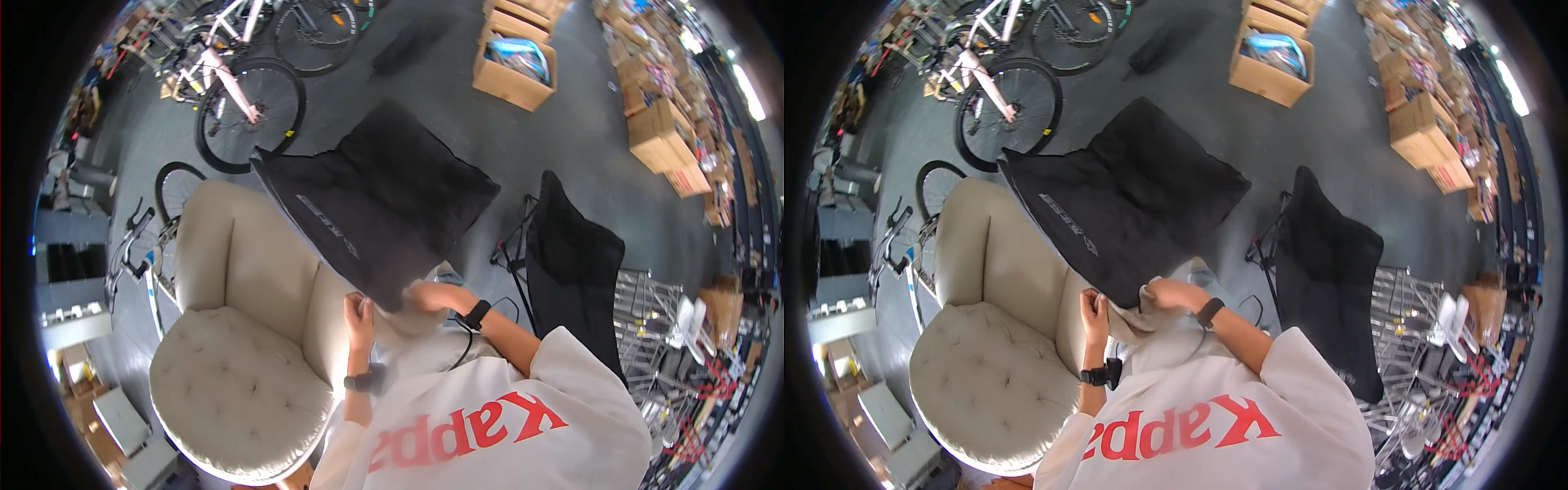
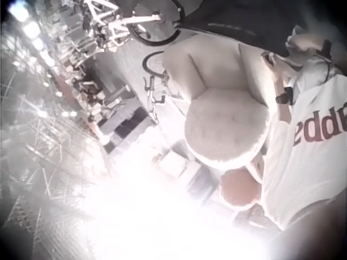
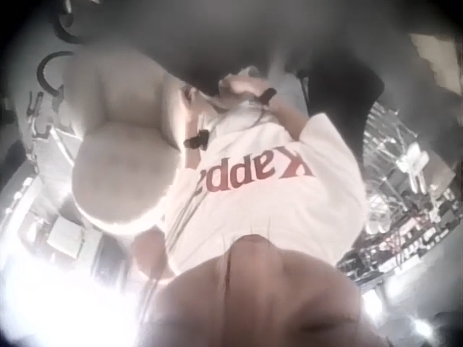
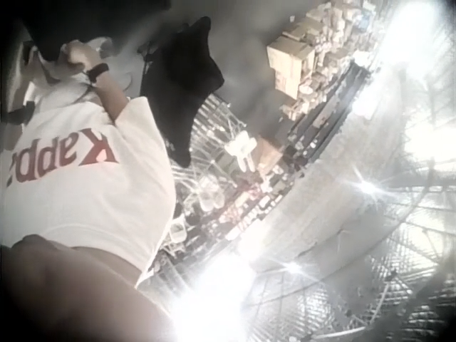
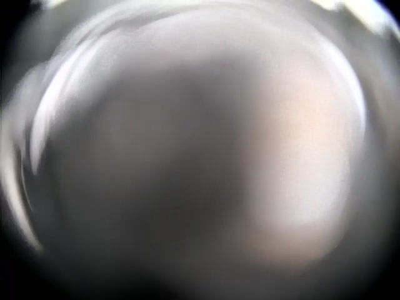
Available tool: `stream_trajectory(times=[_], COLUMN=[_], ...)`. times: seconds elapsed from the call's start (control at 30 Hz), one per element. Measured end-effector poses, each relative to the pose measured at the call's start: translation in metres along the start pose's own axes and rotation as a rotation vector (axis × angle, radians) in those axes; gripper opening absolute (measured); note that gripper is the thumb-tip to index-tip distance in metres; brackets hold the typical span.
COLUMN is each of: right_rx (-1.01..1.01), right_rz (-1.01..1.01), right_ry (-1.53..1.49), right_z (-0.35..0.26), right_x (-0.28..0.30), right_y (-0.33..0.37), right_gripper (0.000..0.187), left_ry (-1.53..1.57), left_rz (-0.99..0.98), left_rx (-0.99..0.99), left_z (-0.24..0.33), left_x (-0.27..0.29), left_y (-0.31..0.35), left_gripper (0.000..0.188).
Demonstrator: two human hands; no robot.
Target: The person wipes down several boxes on a shelf, the frame of a bicycle, the outer surface of a grey cabinet, the seat and arm of an upholstered armchair, and the inside and outside of a large dark-colored wardrobe using a cloth.
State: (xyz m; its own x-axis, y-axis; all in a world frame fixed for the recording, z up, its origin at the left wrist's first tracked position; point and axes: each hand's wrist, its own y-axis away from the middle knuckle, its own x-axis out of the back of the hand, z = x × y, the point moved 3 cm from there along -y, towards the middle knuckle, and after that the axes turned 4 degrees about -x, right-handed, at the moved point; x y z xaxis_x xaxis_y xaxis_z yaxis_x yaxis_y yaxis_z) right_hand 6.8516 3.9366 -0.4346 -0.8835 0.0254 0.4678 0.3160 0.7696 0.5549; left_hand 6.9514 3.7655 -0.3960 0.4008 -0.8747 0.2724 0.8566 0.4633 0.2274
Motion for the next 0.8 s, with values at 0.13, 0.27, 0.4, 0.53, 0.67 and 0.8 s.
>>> stream_trajectory(times=[0.13, 0.27, 0.4, 0.53, 0.67, 0.8], right_rx=[-0.005, 0.058, 0.077, 0.132, 0.221, 0.144], right_rz=[-0.084, -0.145, -0.220, -0.145, -0.154, -0.140], right_ry=[-0.045, -0.054, -0.032, -0.008, 0.097, 0.158], right_z=[-0.008, 0.020, 0.026, 0.032, 0.036, 0.019], right_x=[0.042, 0.038, 0.036, 0.023, 0.006, -0.009], right_y=[0.018, 0.012, 0.009, 0.003, -0.005, 0.012], right_gripper=[0.023, 0.023, 0.024, 0.025, 0.025, 0.024], left_ry=[0.286, 0.194, 0.020, 0.011, 0.010, -0.052], left_rz=[0.327, 0.417, 0.374, 0.384, 0.407, 0.458], left_rx=[-0.051, 0.095, 0.042, -0.021, -0.090, -0.152], left_z=[-0.039, -0.031, -0.007, -0.014, -0.004, -0.010], left_x=[-0.018, -0.023, -0.013, -0.014, -0.021, -0.015], left_y=[0.017, 0.020, 0.015, 0.014, 0.009, 0.017], left_gripper=[0.013, 0.016, 0.011, 0.009, 0.007, 0.009])
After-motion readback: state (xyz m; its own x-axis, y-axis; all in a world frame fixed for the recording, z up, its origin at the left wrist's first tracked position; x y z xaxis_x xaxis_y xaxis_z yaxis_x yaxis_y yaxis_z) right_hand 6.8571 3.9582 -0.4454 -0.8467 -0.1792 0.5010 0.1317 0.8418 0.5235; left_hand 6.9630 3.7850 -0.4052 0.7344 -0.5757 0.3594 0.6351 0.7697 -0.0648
